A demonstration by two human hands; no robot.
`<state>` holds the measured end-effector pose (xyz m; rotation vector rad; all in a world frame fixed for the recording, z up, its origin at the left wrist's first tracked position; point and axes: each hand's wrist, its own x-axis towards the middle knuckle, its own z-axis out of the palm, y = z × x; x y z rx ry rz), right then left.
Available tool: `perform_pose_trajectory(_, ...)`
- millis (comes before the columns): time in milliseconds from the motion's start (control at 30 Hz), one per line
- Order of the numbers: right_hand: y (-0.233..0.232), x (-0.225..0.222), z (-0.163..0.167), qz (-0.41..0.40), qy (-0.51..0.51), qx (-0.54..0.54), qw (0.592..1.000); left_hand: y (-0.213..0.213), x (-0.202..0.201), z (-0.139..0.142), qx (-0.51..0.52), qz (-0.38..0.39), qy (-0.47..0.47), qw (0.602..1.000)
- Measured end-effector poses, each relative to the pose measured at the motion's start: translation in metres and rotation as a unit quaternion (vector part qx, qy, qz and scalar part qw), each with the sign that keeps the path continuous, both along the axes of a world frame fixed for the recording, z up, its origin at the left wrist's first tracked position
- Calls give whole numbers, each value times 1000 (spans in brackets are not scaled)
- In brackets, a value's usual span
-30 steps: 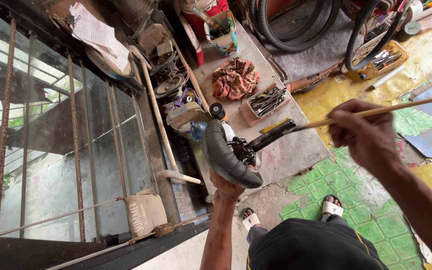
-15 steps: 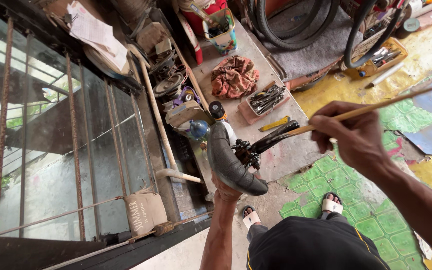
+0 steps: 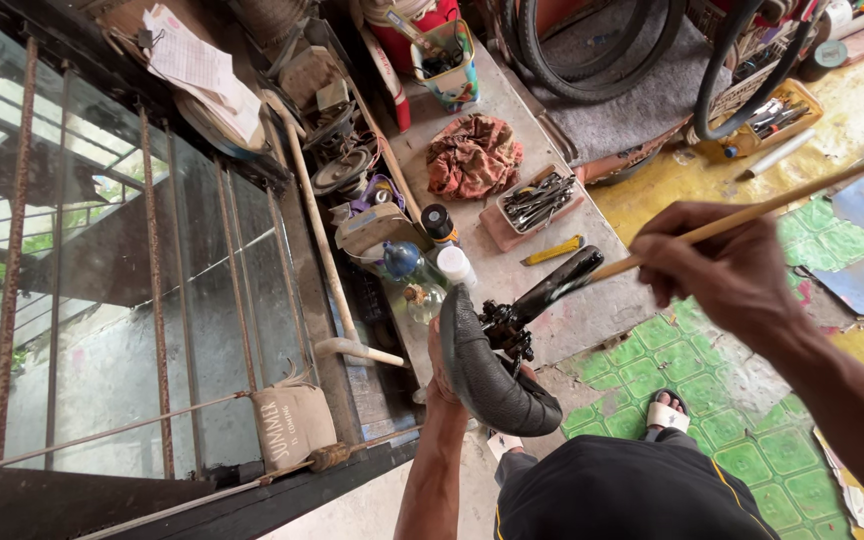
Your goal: The person holds a bicycle saddle and paints its underside and seat post black using a long-handled brush, turning the saddle to coat different sides. They then carry the saddle outside, paint a bicycle wheel rim resting on a wall, walk back inside, and dip the brush into a paint can.
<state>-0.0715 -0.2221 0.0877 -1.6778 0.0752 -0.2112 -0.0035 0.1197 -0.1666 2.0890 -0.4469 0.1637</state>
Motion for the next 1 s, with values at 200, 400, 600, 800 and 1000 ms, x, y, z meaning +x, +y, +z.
perform_pose_trajectory(200, 1, -3, 0, 20, -1, 6, 1000, -14, -5, 55, 2, -46, -122, 991)
perform_pose_trajectory(400, -6, -3, -4, -4, -32, 24, 999, -19, -7, 72, 6, -55, -124, 991)
perform_pose_trajectory(600, -7, 0, -14, -5, -13, 5, 1000, -21, -5, 69, -37, -36, -119, 992)
perform_pose_trajectory(800, -13, -3, -22, -24, -49, 26, 998, -18, -3, 52, -45, -4, -65, 997)
perform_pose_trajectory(1000, -12, 6, -29, -26, -70, -9, 997, -17, -1, 40, -63, -12, -57, 996)
